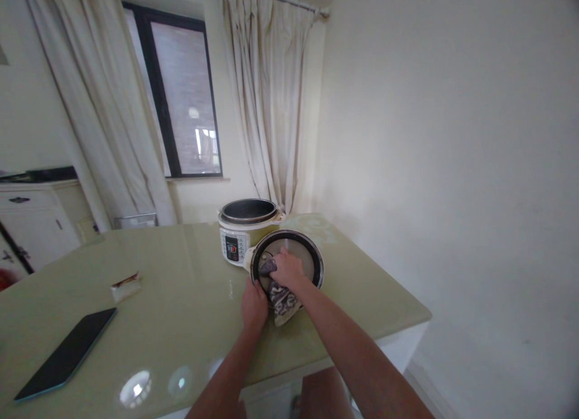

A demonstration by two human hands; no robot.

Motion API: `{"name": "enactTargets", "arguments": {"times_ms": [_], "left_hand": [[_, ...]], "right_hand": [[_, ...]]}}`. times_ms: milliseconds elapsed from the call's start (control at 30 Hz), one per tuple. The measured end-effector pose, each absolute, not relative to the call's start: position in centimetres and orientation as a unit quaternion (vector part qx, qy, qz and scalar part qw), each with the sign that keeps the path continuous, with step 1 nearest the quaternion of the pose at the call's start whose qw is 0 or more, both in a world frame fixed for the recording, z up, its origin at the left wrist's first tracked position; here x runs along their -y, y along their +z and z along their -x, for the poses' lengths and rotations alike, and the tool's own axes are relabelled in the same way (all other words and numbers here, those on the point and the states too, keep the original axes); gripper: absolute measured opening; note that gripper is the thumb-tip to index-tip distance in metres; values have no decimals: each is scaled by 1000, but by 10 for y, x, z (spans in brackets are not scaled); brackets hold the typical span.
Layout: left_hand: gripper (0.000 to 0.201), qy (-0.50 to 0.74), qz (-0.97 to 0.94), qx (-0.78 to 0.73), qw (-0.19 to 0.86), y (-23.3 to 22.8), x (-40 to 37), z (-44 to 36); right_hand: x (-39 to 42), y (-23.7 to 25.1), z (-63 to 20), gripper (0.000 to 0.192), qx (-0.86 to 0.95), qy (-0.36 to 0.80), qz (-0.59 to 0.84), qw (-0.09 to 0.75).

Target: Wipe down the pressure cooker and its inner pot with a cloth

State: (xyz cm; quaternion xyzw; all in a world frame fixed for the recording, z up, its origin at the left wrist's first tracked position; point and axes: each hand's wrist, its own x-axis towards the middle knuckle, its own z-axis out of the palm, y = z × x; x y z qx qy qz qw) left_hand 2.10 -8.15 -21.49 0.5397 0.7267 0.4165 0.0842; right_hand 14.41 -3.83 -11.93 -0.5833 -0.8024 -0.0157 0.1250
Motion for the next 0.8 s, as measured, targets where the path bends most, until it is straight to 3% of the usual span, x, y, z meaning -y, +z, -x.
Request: {"name": "enactTargets", "arguments": {"times_ms": [233, 367, 500, 800], "left_hand": [[39, 406, -530, -737, 100, -215, 81, -22], [39, 408, -526, -739, 108, -217, 79, -22], [44, 415, -524, -731, 133, -213, 81, -23], [46, 444, -539, -703, 137, -202, 93, -24]], "right_hand": [[10, -98, -147, 25, 796, -127, 573, 148], [-2, -92, -159, 32, 820, -176, 528, 130], [6, -100, -185, 26, 800, -163, 563, 128], [66, -125, -204, 47, 773, -72, 618, 126]]}}
